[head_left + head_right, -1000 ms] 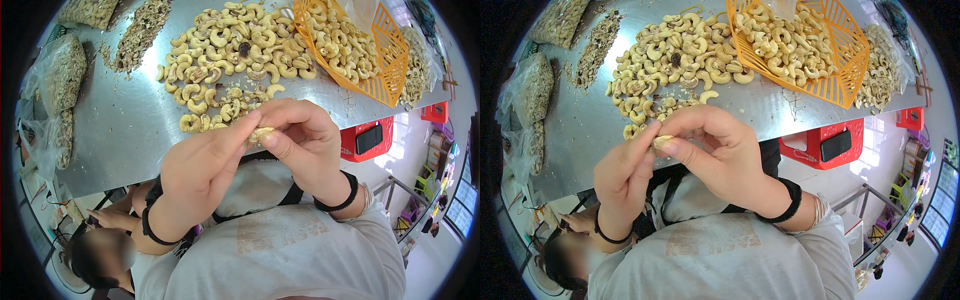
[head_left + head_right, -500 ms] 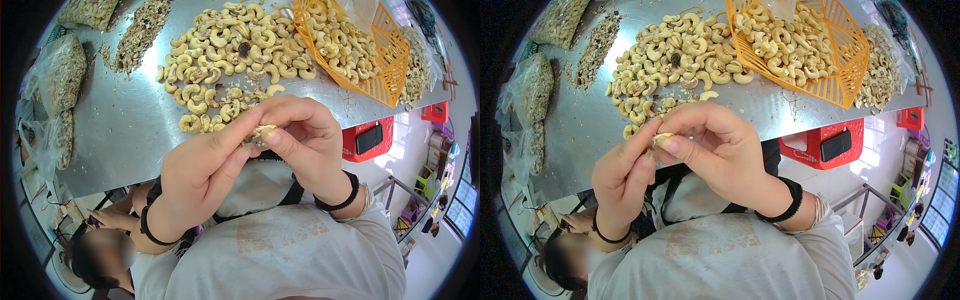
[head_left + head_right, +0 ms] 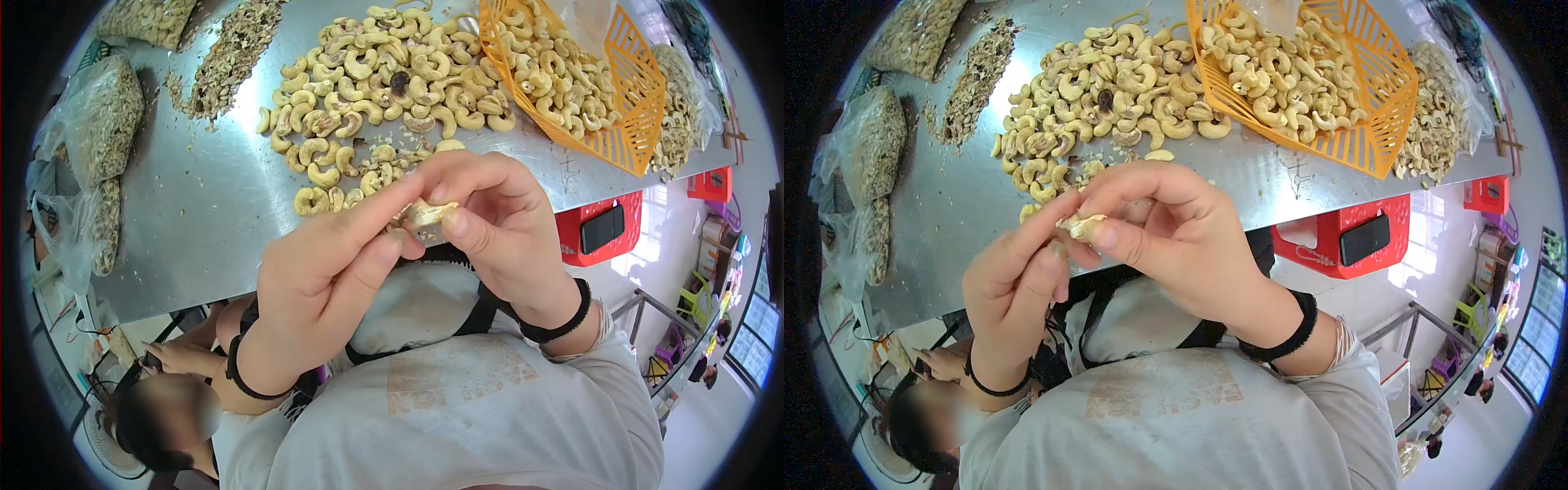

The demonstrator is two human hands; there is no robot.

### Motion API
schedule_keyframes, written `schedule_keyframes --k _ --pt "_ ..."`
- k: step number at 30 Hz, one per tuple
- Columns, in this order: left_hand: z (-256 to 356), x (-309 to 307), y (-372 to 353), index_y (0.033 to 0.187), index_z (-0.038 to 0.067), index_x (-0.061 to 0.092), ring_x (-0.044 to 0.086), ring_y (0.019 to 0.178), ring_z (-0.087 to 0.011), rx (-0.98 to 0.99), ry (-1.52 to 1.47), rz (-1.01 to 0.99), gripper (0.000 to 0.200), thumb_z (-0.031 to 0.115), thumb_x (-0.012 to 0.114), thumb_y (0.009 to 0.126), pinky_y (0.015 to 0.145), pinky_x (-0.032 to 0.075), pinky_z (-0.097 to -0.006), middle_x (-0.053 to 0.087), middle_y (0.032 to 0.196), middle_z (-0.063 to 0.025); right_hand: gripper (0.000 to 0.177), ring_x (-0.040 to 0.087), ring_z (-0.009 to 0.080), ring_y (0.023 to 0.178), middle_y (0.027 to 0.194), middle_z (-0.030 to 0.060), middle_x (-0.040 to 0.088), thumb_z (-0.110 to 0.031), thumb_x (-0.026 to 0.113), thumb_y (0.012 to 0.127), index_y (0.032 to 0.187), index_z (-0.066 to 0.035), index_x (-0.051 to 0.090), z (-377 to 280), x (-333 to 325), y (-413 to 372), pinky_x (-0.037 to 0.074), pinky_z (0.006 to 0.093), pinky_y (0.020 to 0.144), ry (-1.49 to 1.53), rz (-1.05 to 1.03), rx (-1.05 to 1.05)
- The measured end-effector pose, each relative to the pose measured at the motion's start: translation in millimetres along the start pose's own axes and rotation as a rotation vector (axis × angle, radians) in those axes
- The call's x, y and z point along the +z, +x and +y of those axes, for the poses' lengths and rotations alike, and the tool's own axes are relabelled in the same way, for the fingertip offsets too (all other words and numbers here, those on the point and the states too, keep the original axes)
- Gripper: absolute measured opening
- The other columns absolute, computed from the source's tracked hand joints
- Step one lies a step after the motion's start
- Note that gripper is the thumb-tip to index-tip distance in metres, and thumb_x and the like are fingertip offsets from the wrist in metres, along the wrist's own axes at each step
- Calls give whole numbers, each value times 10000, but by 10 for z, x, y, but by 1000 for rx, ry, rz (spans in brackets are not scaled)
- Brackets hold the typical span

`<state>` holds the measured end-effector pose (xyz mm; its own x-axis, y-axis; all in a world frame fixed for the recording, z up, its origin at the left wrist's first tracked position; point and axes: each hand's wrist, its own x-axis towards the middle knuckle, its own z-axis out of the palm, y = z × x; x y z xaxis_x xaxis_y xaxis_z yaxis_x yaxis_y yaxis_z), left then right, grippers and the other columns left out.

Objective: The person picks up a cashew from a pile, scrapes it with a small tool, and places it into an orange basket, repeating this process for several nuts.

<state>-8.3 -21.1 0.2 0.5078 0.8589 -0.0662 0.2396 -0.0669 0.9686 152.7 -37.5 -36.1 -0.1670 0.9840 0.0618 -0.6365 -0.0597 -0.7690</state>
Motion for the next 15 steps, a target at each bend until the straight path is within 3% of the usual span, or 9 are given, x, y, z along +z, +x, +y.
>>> schedule_keyframes --k 7,9,13,15 --pt "-13 12 -7 1134 23 450 588 688 -147 9 -37 -35 353 4 469 783 611 440 -217 587 822 -105 100 514 151 688 824 76 512 -4 507 782 879 0 486 -27 -4 7 427 255 600 -2 -32 -5" --pt "-38 34 -12 1147 -13 425 420 501 -29 29 -57 -22 348 31 415 802 452 336 -148 575 731 -64 97 513 151 678 814 77 508 2 506 781 877 1 493 -32 -6 9 428 258 594 -48 -48 -33" --pt "-34 42 -8 1143 -13 429 418 497 -29 37 -53 -17 339 38 418 809 445 334 -147 571 721 -61 98 513 153 672 812 76 506 5 505 779 877 0 501 -16 2 8 428 259 588 -104 -15 -70" --pt "-8 36 -1 1116 26 471 592 676 -144 30 48 -3 339 3 476 777 592 444 -214 594 851 -112 94 518 148 676 811 76 504 10 501 780 874 7 501 -12 4 16 432 257 594 -111 -21 -80"
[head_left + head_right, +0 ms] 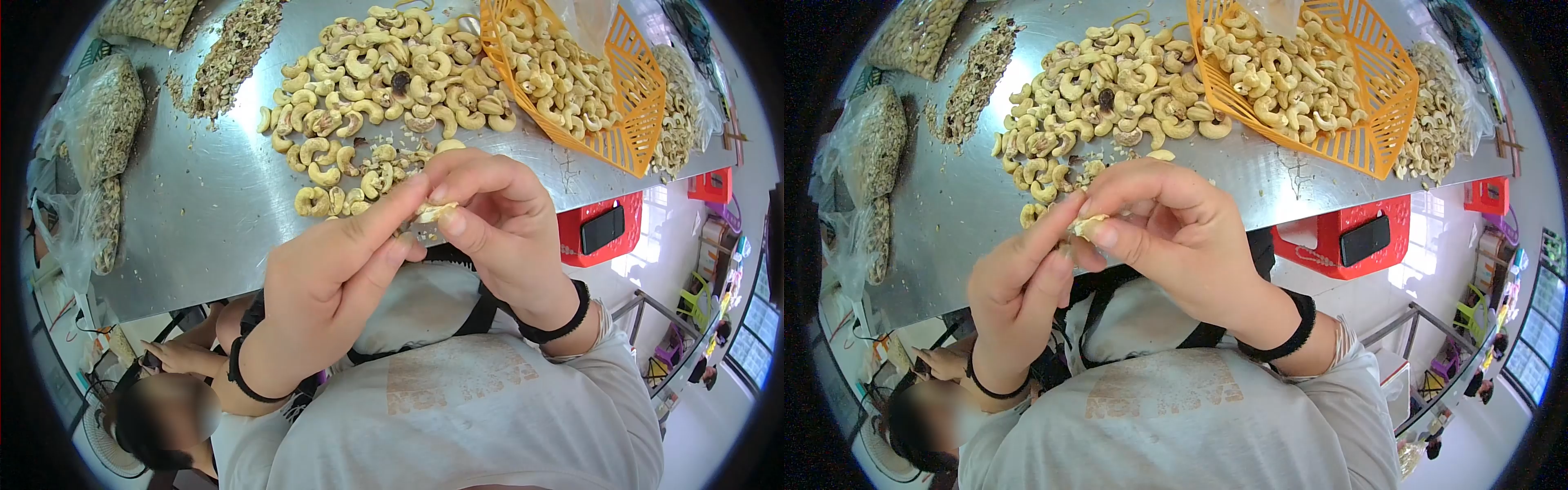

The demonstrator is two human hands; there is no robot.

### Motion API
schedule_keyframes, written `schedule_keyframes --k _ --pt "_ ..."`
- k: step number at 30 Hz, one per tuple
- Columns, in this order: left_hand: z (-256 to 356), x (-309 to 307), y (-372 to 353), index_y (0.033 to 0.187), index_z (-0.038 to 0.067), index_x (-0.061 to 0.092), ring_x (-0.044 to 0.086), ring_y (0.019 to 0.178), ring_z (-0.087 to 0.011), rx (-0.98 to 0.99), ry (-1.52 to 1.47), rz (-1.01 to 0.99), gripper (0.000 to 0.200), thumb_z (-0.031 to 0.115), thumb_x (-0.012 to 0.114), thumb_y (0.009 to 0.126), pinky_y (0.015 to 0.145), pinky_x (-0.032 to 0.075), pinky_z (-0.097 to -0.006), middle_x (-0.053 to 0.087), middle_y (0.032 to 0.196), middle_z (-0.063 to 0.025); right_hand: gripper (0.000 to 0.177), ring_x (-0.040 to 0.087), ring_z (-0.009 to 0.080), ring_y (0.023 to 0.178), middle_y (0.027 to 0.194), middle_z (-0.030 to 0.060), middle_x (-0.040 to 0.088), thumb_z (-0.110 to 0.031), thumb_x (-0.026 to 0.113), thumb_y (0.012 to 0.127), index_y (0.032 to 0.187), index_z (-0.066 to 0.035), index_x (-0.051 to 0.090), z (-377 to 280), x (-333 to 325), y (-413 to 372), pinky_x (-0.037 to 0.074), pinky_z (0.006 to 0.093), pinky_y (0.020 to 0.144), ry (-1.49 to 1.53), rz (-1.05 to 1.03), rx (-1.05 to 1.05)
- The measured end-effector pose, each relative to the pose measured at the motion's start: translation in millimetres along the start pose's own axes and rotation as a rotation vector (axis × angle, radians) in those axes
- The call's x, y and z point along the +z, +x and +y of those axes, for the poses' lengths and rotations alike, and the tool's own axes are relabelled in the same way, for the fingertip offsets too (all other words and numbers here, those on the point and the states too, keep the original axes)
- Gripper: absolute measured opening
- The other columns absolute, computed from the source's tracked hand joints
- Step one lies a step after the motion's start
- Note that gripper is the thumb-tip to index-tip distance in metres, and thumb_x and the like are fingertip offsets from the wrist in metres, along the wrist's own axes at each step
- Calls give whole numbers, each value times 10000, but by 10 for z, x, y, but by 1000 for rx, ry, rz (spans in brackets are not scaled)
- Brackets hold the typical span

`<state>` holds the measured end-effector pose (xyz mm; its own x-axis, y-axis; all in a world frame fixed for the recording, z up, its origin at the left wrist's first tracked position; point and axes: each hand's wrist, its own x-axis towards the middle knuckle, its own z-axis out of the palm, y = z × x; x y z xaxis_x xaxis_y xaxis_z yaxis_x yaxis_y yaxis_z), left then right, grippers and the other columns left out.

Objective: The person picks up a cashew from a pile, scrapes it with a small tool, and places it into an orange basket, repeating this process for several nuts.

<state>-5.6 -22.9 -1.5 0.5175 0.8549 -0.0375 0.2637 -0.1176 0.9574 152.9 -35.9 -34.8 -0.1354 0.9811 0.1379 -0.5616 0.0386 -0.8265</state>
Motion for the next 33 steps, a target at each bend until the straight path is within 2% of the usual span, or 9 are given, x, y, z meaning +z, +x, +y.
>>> schedule_keyframes --k 4,6,9,15,24,28,30,31,33 --pt "-32 10 -13 1104 19 481 583 652 -123 45 89 26 317 9 466 787 580 440 -207 597 839 -98 97 522 134 719 829 76 518 2 501 783 880 2 500 24 1 -24 437 252 634 -45 9 8" --pt "-45 27 -25 1121 -15 452 402 485 -29 -99 -156 82 308 46 400 824 439 322 -140 558 709 -51 100 523 126 779 860 76 535 -17 501 789 888 -5 493 37 4 -32 440 257 690 37 86 49" --pt "-35 30 -9 1118 -16 454 396 487 -27 -92 -190 89 306 56 402 825 439 317 -139 559 712 -50 112 519 127 822 885 75 545 -37 501 795 903 -14 483 14 -20 -25 435 262 724 132 107 144" --pt "-42 40 23 1130 -14 443 430 524 -28 23 -121 56 323 59 421 815 453 332 -136 570 740 -59 125 519 126 822 880 71 545 -52 503 799 913 -13 473 22 -42 -36 429 261 738 189 107 202" --pt "-12 -39 35 1137 4 443 439 500 -33 -49 -118 -85 340 30 426 799 435 341 -146 583 721 -67 105 517 102 793 833 40 558 -63 527 789 883 -20 507 14 -63 -42 412 230 700 110 96 188" --pt "-35 -73 48 1127 13 458 436 491 -39 14 0 -106 340 12 425 789 436 343 -149 581 715 -69 105 521 104 785 832 43 558 -55 529 785 881 -18 510 19 -65 -44 417 231 698 82 94 163" --pt "-72 -90 53 1133 65 463 586 652 -171 198 226 -90 373 -13 464 769 577 441 -229 589 787 -106 111 526 107 785 837 48 558 -46 530 782 887 -16 507 14 -49 -40 424 233 697 117 64 144" --pt "-61 -92 46 1133 65 463 586 652 -171 198 225 -90 373 -13 464 769 577 441 -229 589 787 -106 111 526 107 785 837 48 558 -46 530 782 887 -16 507 15 -53 -45 424 233 697 117 65 144" --pt "-12 -101 22 1126 71 475 552 567 -128 21 72 -98 346 10 451 787 518 423 -205 592 759 -84 116 531 111 788 841 53 559 -39 530 780 890 -14 505 21 -62 -57 430 235 699 65 82 134"
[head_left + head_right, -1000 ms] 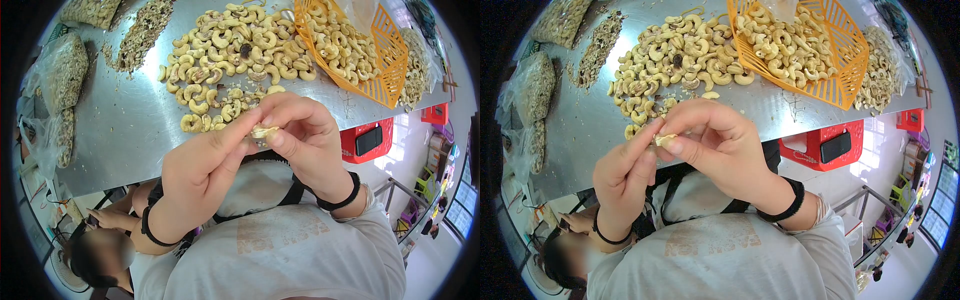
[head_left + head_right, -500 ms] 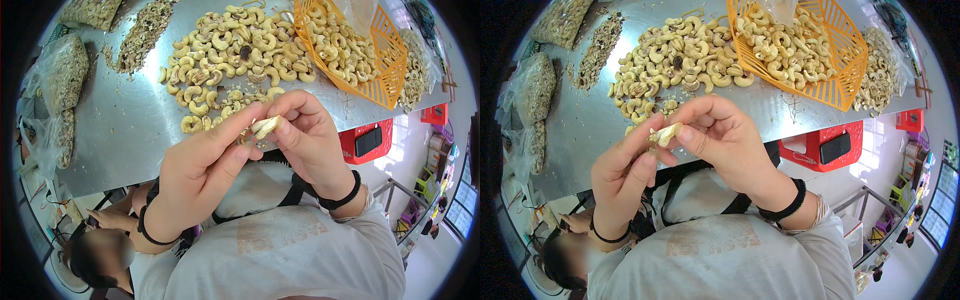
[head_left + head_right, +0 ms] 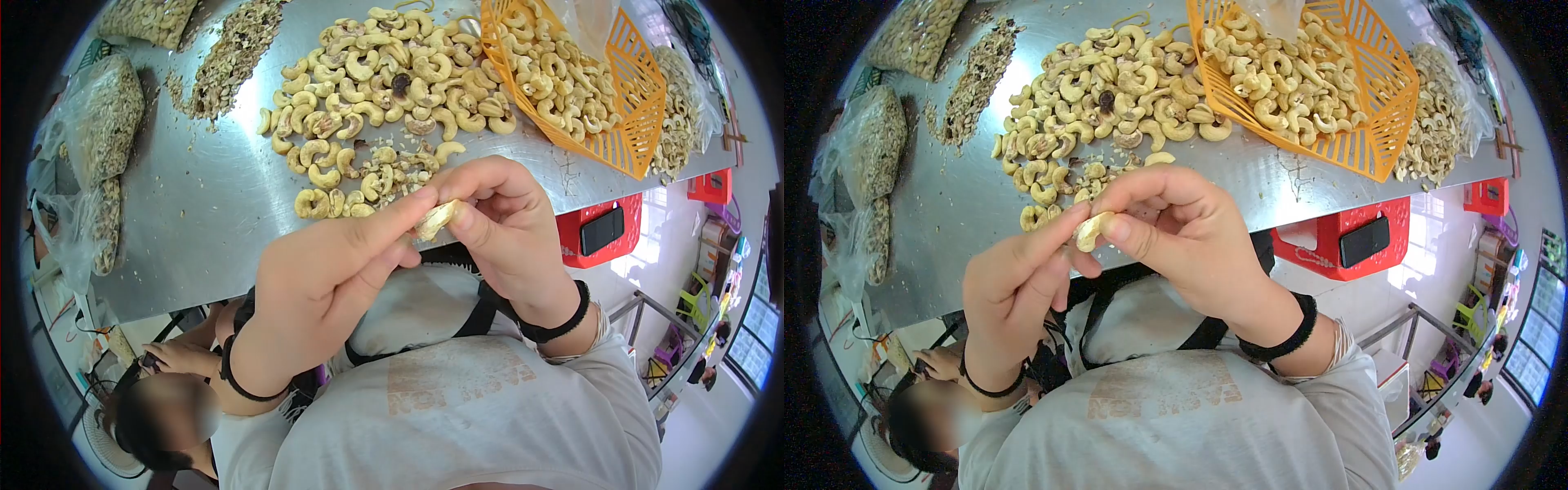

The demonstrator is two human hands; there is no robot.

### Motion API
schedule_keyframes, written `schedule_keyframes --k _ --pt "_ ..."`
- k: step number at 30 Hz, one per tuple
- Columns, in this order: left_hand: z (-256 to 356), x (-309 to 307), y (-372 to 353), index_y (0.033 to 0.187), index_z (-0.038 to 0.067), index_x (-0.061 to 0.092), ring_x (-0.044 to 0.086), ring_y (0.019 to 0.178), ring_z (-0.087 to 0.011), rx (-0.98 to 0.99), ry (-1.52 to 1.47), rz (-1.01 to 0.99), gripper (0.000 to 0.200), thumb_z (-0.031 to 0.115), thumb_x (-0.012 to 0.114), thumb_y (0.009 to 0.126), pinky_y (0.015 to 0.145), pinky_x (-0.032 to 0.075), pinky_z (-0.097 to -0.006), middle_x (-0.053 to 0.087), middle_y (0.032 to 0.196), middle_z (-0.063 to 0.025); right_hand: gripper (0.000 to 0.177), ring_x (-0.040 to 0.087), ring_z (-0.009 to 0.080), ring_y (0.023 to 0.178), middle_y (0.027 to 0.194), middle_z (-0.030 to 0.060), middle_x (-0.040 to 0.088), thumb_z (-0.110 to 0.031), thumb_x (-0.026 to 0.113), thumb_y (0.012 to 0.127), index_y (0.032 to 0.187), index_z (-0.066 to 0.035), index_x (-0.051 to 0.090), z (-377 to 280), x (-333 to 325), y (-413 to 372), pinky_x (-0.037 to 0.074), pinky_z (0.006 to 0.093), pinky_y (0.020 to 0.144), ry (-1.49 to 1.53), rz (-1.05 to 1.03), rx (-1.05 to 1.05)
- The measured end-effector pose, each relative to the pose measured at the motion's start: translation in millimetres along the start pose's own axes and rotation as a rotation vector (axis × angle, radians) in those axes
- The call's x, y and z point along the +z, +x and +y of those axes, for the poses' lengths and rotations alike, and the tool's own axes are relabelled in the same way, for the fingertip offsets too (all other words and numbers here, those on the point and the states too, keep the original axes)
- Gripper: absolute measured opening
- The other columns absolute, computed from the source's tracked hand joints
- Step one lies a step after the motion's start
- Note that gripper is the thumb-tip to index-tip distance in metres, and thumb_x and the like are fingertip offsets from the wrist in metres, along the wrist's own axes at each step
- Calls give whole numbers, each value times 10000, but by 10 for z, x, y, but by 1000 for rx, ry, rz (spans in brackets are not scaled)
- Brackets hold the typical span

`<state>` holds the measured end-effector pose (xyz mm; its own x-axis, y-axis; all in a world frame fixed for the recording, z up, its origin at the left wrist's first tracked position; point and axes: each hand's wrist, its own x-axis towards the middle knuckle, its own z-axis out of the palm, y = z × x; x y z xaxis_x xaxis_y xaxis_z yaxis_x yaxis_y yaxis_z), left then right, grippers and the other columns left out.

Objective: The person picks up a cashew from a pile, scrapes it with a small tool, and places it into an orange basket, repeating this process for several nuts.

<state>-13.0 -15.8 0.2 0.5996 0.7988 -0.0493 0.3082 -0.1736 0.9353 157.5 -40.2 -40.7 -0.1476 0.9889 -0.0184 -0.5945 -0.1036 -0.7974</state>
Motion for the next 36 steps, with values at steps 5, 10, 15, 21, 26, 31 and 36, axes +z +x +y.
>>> schedule_keyframes --k 5,10,15,21,26,31,36 --pt "32 26 -7 1126 61 475 450 479 -55 -223 -375 -31 308 62 425 821 446 364 -164 591 736 -47 117 530 110 792 846 54 559 -39 530 781 891 -12 504 -11 -1 -5 427 233 704 11 5 2" --pt "38 -2 0 1131 40 463 477 518 -48 -243 -506 -51 308 70 430 826 451 358 -154 588 745 -43 108 525 105 793 853 50 553 -36 526 783 886 -11 505 -2 -1 3 424 228 696 -11 -20 -19" --pt "38 66 8 1114 -21 455 436 485 -36 -64 -272 35 319 48 408 806 429 342 -142 586 731 -85 92 524 104 791 854 46 550 -31 523 783 874 -19 513 -32 14 -3 424 226 685 -24 -17 0" --pt "16 36 15 1095 -7 479 438 486 -35 -3 -172 20 308 25 418 796 430 344 -147 587 720 -72 88 536 117 785 852 57 552 -19 518 782 869 -12 512 -37 18 -4 432 235 683 -39 -28 -27" --pt "21 19 24 1080 14 500 504 549 -83 184 142 68 295 18 447 790 476 386 -185 589 735 -78 88 548 136 753 853 72 550 -11 511 784 872 -6 509 -41 42 18 442 244 668 -5 -59 -47" --pt "32 44 -1 1084 28 502 560 637 -112 -62 -247 66 290 22 452 799 507 414 -207 590 762 -75 95 545 131 751 854 69 549 -9 513 781 876 -11 511 -62 37 19 440 243 663 13 -83 -14" --pt "5 65 8 1076 -44 478 434 487 -42 -89 -328 105 291 55 409 811 419 319 -143 575 698 -82 101 524 109 786 860 54 548 -9 520 777 877 -19 514 -59 19 10 425 230 677 -53 -64 -27"
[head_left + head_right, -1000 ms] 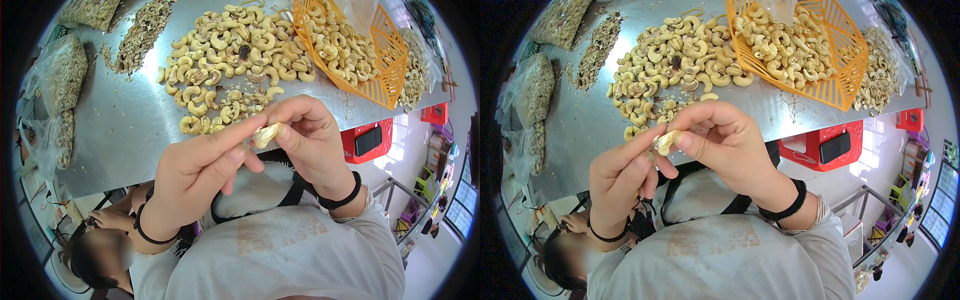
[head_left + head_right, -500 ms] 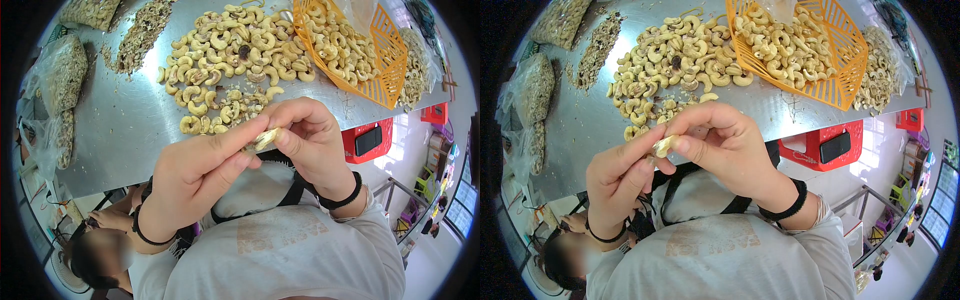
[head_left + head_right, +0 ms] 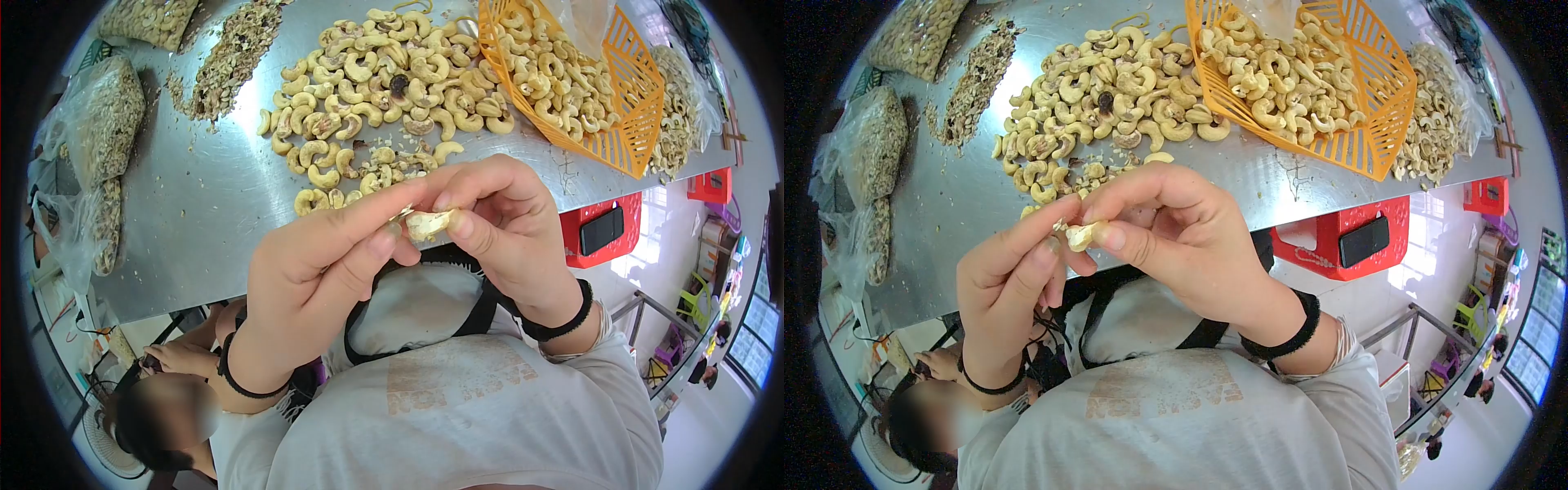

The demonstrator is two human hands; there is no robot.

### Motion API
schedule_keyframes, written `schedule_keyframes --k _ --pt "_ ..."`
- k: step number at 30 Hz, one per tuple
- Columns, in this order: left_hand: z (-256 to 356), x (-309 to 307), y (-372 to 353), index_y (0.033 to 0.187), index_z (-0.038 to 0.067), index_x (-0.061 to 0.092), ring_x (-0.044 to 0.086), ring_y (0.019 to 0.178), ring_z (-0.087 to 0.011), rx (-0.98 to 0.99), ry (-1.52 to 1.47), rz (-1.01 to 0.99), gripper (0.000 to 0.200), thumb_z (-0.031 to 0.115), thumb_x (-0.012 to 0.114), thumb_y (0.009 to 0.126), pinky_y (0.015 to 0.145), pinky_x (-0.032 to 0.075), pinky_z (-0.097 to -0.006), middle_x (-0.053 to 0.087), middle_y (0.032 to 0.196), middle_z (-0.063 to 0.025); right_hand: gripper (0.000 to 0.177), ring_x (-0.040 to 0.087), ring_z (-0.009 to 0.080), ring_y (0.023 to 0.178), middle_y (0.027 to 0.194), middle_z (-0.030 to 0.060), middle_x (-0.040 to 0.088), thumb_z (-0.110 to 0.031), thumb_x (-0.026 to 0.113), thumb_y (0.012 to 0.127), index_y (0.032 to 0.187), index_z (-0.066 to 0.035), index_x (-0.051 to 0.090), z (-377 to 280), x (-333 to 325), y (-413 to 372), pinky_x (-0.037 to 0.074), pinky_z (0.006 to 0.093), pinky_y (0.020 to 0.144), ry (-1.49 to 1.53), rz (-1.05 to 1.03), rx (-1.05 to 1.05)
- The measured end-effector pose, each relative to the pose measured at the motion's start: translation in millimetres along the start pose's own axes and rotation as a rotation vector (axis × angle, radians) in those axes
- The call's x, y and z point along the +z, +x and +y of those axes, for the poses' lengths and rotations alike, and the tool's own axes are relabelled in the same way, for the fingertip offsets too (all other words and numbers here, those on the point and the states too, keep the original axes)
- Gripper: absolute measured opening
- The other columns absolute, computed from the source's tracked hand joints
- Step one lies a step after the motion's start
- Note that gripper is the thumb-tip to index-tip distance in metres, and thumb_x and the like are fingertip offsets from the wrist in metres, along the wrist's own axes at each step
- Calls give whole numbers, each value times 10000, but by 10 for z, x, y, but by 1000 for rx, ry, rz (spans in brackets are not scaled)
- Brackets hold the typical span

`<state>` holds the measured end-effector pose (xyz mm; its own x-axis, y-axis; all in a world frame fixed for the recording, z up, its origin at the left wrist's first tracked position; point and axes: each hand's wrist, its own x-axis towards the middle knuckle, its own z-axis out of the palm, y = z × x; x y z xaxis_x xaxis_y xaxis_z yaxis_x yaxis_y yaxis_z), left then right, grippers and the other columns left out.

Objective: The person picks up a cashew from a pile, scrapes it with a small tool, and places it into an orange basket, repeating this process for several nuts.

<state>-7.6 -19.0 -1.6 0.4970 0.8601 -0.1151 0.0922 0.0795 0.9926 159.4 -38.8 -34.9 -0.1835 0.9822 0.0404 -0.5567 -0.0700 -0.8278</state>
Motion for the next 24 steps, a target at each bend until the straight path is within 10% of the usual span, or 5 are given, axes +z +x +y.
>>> schedule_keyframes --k 24 --pt "67 -61 14 1079 28 503 580 663 -166 151 331 -52 302 11 471 780 590 443 -228 597 822 -97 132 485 168 933 992 108 475 51 524 746 874 21 531 -18 34 -3 421 290 814 -72 -29 -25"
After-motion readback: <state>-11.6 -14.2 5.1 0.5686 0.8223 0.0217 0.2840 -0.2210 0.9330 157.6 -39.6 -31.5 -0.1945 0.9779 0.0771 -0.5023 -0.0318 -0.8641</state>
